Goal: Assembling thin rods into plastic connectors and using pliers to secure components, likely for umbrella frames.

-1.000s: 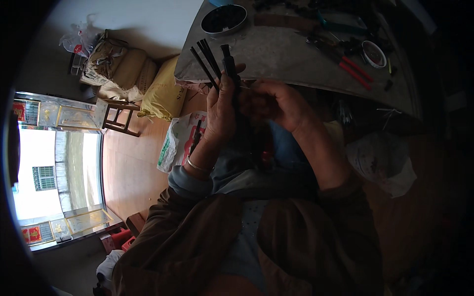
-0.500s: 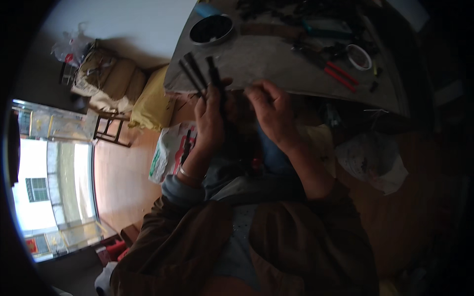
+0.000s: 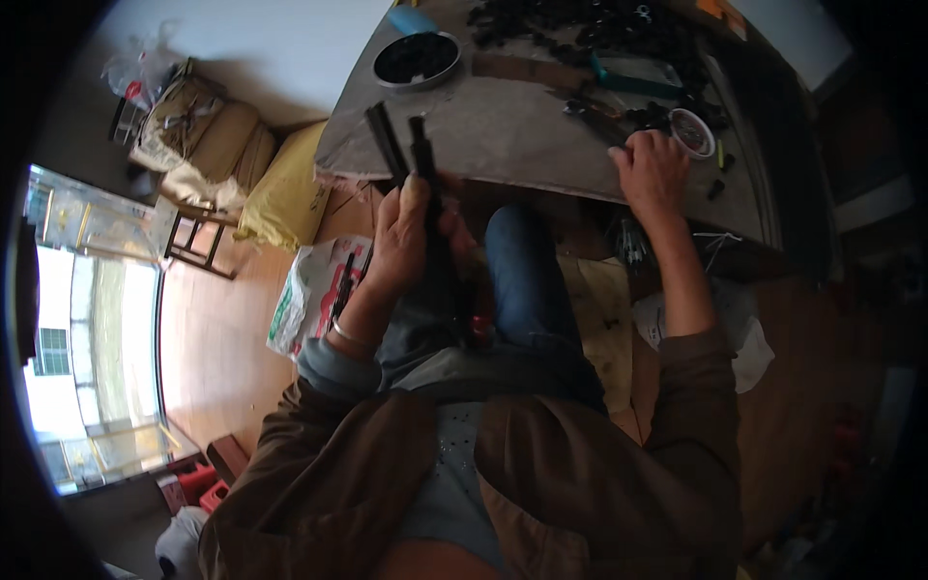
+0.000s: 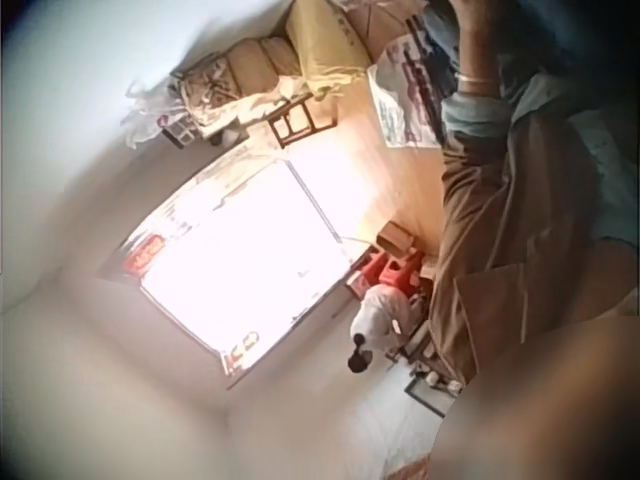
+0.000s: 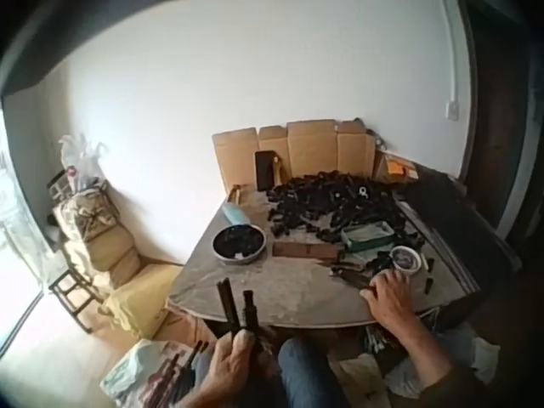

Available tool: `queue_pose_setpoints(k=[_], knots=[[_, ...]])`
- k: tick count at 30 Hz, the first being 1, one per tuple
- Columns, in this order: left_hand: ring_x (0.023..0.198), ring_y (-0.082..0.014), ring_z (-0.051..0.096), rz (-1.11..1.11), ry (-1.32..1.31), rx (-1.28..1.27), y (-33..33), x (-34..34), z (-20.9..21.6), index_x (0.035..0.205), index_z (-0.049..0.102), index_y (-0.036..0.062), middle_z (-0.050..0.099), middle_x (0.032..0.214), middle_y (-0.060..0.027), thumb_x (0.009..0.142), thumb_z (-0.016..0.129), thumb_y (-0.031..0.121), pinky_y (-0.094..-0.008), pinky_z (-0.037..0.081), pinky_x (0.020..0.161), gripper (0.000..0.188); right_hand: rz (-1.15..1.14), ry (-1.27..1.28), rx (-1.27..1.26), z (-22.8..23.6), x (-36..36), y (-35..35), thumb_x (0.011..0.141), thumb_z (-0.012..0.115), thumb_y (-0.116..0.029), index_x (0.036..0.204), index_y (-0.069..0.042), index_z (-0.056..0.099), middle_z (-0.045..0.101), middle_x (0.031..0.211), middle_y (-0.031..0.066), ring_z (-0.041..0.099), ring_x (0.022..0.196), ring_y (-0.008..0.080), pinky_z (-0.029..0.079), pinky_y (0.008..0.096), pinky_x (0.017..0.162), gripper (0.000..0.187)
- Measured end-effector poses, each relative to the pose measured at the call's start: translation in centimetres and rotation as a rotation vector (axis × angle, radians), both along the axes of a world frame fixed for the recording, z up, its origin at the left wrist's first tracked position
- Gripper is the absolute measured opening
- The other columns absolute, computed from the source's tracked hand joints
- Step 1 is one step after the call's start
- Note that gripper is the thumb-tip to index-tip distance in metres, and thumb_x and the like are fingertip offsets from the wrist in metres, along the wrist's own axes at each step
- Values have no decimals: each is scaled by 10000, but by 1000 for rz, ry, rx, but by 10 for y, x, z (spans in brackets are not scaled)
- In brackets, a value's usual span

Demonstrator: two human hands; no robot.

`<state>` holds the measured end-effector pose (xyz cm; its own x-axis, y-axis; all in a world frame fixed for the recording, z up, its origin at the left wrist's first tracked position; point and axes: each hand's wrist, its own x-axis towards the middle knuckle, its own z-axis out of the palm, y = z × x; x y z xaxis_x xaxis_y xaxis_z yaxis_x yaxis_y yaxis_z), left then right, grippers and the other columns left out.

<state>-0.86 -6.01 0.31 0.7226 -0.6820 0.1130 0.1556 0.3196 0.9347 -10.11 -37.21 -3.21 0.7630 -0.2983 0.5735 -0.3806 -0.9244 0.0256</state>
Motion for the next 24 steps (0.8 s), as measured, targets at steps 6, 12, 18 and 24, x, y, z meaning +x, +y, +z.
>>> queue_pose_setpoints(k=[6, 12, 18, 24], knots=[[452, -94, 456, 154, -97, 118, -1, 3, -5, 935, 521, 21, 448, 604, -4, 998, 378, 456, -234, 380, 430, 462, 210, -41, 180, 9, -4, -5, 925, 562, -206, 881, -41, 524, 580, 849, 106, 579, 792, 261, 462, 401, 665, 175], [452, -80, 448, 199, -106, 167, -5, 2, -5, 924, 520, 38, 444, 586, 10, 984, 383, 496, -223, 361, 425, 482, 169, 25, 1342, 63, -33, 104, 944, 547, -159, 995, -33, 496, 614, 859, 97, 577, 620, 106, 456, 245, 491, 145], [436, -81, 446, 303, -194, 160, -13, -2, -7, 906, 512, 38, 447, 567, 10, 981, 401, 490, -223, 349, 413, 471, 537, 101, 703, 54, -38, 131, 681, 665, 53, 959, -47, 481, 559, 919, 114, 586, 818, 272, 457, 369, 693, 348], [428, -77, 439, 327, -208, 116, -13, -2, -9, 888, 506, 40, 445, 560, 11, 990, 402, 461, -218, 333, 402, 445, 573, 46, 344, 74, -35, 130, 585, 667, 80, 990, -96, 484, 504, 1077, 77, 497, 1015, 294, 350, 434, 909, 478]])
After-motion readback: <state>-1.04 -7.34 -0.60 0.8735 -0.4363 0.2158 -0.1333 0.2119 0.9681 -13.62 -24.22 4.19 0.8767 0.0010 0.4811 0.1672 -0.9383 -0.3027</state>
